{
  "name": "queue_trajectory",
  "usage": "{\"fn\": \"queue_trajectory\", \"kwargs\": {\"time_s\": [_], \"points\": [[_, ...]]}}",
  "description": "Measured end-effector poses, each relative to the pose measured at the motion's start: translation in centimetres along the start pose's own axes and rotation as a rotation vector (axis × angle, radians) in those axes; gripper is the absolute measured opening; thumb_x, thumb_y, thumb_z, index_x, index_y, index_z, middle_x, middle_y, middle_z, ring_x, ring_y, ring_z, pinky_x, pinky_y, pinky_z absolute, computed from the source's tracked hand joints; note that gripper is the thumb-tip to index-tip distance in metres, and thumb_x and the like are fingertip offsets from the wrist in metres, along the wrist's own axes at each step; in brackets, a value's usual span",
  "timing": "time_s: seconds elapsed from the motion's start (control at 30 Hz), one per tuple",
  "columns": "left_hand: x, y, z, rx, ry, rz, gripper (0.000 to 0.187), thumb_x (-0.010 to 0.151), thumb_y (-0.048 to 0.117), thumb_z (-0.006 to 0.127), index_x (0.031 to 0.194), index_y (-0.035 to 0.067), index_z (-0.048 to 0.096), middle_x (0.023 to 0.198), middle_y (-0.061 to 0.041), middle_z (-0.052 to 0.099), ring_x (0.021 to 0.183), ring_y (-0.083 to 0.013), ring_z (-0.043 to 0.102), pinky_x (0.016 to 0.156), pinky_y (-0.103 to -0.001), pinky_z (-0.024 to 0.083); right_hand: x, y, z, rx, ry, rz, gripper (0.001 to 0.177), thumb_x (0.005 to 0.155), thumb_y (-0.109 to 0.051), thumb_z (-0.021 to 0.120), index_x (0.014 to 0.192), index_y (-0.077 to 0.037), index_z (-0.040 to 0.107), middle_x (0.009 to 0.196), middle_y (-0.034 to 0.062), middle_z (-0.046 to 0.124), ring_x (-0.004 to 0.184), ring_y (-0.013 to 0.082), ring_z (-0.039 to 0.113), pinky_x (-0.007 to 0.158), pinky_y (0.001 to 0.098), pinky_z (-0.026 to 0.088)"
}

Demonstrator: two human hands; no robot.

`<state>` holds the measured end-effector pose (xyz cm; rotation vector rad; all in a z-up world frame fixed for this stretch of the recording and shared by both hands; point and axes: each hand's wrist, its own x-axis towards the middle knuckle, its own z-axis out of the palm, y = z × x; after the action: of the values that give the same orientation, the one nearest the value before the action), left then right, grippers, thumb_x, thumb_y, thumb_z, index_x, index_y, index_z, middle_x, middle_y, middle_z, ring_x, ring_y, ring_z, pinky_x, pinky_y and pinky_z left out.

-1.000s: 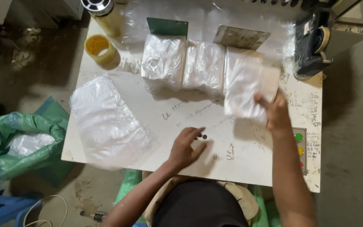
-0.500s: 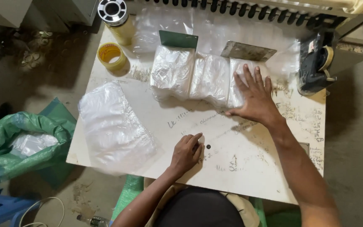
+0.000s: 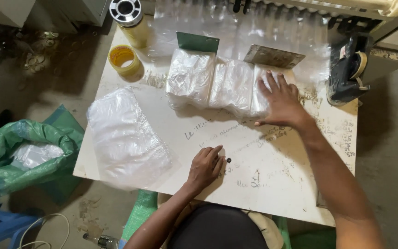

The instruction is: Manually folding and stacking plastic bags containing materials on a workbench in a factory setting.

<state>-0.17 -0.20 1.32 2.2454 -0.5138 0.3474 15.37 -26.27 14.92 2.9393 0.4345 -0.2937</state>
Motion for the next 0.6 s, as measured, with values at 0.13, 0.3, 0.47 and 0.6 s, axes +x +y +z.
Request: {"fn": "queue_trajectory", "kwargs": {"time_s": [0.13, 0.3, 0.47, 0.6], "points": [[0.7, -1.6, -2.1, -0.249, 0.293, -0.147, 0.022, 0.098, 0.018, 0.067, 0.116, 0.004, 0.070, 0.084, -0.007, 0.065, 0.068, -0.0187, 0.061, 0.059, -0.029, 0.053, -3.7, 2.6, -3.1, 0.856, 0.289, 0.032, 0.109, 0.081, -0.064, 0.065, 0.160, 0.000, 0.027, 0.163, 0.0305, 0.028, 0.147, 0.0484, 0.031, 0.113, 0.0582, 0.035], [5.6, -6.8, -8.5, -0.169, 0.581, -0.414, 0.016, 0.102, 0.023, 0.064, 0.106, 0.008, 0.069, 0.088, -0.004, 0.064, 0.078, -0.0188, 0.057, 0.074, -0.034, 0.047, -5.7, 6.7, 6.5, 1.393, 0.990, 0.511, 0.023, 0.111, -0.031, 0.066, 0.114, -0.009, 0.068, 0.095, 0.0065, 0.073, 0.069, 0.0118, 0.066, 0.056, 0.0247, 0.056], [12.9, -15.2, -9.9, -0.290, 0.592, -0.409, 0.038, 0.109, 0.033, 0.058, 0.093, 0.004, 0.076, 0.066, -0.010, 0.069, 0.058, -0.0195, 0.065, 0.062, -0.037, 0.053, -6.7, 6.1, 15.4, 1.300, 0.957, 0.757, 0.010, 0.104, -0.009, 0.066, 0.114, -0.009, 0.066, 0.082, 0.0088, 0.070, 0.058, 0.0101, 0.063, 0.037, 0.0206, 0.045], [16.2, -17.3, -9.0, -0.407, 0.548, -0.569, 0.046, 0.106, 0.045, 0.058, 0.088, 0.006, 0.075, 0.062, -0.007, 0.067, 0.053, -0.0155, 0.065, 0.052, -0.029, 0.051, -6.5, 5.4, 16.8, 1.211, 1.036, 0.769, 0.008, 0.098, -0.003, 0.071, 0.105, -0.003, 0.070, 0.080, 0.0122, 0.069, 0.061, 0.0134, 0.064, 0.043, 0.0225, 0.047]]}}
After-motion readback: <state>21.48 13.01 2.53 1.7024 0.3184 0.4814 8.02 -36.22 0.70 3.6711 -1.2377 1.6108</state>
